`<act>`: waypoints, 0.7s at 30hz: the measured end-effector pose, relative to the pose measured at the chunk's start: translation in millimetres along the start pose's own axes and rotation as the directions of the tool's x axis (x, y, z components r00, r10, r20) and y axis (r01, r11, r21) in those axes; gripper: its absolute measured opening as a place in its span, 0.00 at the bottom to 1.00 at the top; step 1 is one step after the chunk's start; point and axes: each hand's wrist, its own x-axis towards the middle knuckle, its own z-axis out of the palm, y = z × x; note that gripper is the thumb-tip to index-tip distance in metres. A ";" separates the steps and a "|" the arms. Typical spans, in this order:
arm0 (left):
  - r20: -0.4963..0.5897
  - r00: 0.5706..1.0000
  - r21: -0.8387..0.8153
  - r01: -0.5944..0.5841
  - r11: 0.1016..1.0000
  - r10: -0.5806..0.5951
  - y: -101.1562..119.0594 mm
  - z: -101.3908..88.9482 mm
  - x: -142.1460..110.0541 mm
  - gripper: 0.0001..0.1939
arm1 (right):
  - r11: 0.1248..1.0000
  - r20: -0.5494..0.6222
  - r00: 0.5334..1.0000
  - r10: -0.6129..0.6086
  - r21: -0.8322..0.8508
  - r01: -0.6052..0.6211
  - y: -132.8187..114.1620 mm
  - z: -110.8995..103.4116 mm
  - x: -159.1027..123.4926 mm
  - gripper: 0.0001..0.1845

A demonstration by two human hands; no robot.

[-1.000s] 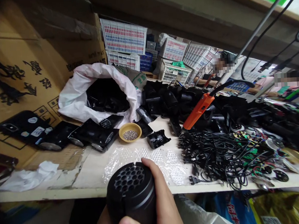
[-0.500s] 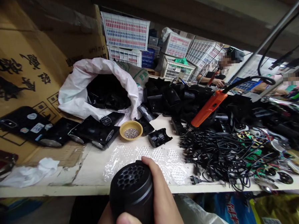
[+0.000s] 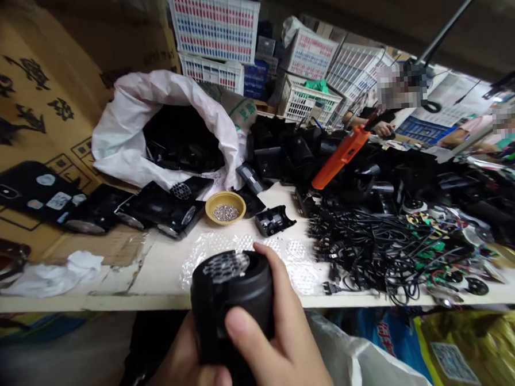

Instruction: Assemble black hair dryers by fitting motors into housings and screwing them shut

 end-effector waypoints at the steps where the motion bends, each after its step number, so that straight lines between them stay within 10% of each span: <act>1: 0.006 1.000 -0.015 0.009 1.000 -0.009 -1.7 -1.4 0.6 0.35 | 0.999 0.011 1.000 0.014 -0.038 -0.014 -0.4 0.2 3.5 0.34; 10: -0.109 0.991 -0.335 0.033 0.942 -0.073 -18.5 -17.6 18.1 0.22 | 0.952 0.170 0.983 -0.062 -0.287 0.109 -12.0 9.8 58.2 0.34; 21: -0.328 0.912 -0.420 0.092 0.903 -0.246 17.7 -18.7 39.4 0.19 | 0.846 0.237 0.972 -0.001 -0.517 0.127 -39.9 23.7 106.1 0.28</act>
